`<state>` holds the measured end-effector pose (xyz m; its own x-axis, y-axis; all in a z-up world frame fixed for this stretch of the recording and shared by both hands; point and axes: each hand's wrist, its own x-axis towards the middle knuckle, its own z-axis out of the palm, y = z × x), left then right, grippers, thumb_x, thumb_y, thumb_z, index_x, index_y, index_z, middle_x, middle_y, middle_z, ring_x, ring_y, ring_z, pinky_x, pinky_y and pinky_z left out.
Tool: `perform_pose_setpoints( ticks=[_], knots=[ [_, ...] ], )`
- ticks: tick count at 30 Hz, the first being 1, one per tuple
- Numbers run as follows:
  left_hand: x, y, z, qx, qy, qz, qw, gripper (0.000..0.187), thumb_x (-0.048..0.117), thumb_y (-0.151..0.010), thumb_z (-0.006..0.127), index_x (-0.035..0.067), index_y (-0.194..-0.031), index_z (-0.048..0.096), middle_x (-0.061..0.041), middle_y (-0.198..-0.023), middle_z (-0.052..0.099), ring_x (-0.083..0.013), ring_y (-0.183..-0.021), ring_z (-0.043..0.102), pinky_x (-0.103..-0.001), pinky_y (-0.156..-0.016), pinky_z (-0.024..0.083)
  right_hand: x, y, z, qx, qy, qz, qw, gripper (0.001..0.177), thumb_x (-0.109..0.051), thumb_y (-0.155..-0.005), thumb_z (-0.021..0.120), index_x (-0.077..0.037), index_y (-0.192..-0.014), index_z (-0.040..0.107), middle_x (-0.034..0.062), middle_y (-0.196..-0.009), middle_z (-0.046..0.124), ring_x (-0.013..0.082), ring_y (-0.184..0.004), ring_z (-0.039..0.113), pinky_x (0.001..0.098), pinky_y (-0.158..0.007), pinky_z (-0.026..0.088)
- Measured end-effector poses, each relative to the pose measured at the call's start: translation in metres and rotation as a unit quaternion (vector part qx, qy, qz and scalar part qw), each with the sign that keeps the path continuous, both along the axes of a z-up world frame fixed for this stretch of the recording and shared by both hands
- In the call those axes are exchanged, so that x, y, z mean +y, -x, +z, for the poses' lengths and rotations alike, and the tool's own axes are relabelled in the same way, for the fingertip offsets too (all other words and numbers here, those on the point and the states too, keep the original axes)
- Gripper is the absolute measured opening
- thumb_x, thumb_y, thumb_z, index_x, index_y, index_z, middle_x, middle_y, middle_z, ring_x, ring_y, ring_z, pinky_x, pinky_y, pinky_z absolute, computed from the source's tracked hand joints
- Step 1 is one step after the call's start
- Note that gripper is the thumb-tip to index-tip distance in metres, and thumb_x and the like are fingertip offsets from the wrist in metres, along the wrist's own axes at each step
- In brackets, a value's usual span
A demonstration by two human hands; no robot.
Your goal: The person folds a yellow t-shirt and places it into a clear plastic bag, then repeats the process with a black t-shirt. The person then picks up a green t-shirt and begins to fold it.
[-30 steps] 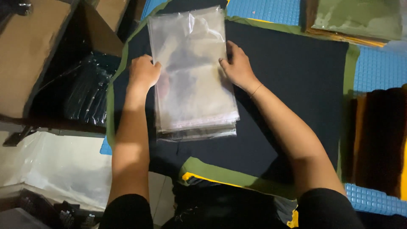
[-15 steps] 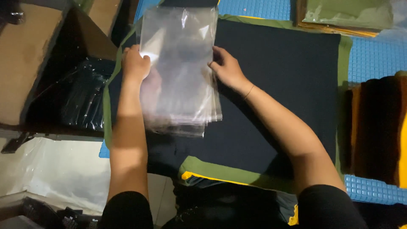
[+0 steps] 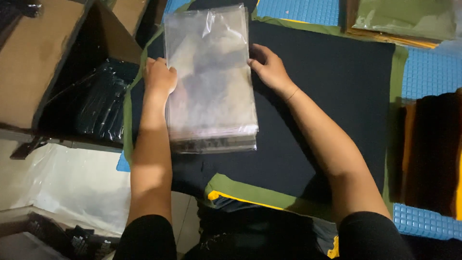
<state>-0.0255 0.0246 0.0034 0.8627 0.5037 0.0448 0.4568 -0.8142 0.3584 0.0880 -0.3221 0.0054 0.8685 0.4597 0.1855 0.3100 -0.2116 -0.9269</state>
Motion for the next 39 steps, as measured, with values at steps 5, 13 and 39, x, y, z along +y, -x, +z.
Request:
perform_pose_setpoints(
  ticks=[5,13,39],
  knots=[
    [0.001,-0.002,0.009,0.013,0.031,-0.042,0.999,0.044,0.027,-0.095,0.048,-0.011,-0.107,0.065,-0.034,-0.110,0.067,-0.0522,-0.107,0.059,-0.058,-0.091,0.046,0.004,-0.008,0.000,0.050,0.113,-0.045,0.991,0.060,-0.032,-0.089,0.067,-0.006,-0.143,0.056,0.0117,-0.138,0.067,0.0230,-0.128,0.064,0.0338,-0.109,0.045],
    [-0.025,0.012,0.057,0.012,0.203,-0.063,0.977,0.014,0.018,-0.098,0.053,0.007,-0.096,0.062,-0.003,-0.074,0.049,-0.0201,-0.064,0.045,-0.040,-0.059,0.033,0.006,0.011,0.041,0.347,-0.145,-0.016,0.926,0.014,-0.005,-0.092,0.054,-0.008,-0.097,0.066,0.0073,-0.079,0.065,0.0176,-0.063,0.065,0.0338,-0.061,0.059],
    [-0.005,-0.058,0.016,-0.018,-0.073,0.000,0.997,0.055,0.009,-0.090,0.059,0.004,-0.144,0.049,-0.026,-0.135,0.050,-0.0491,-0.121,0.050,-0.051,-0.107,0.039,-0.029,0.028,0.003,-0.348,0.281,-0.037,0.894,0.058,-0.029,-0.091,0.072,-0.013,-0.144,0.056,0.0084,-0.138,0.065,0.0344,-0.125,0.055,0.0533,-0.102,0.037]
  ],
)
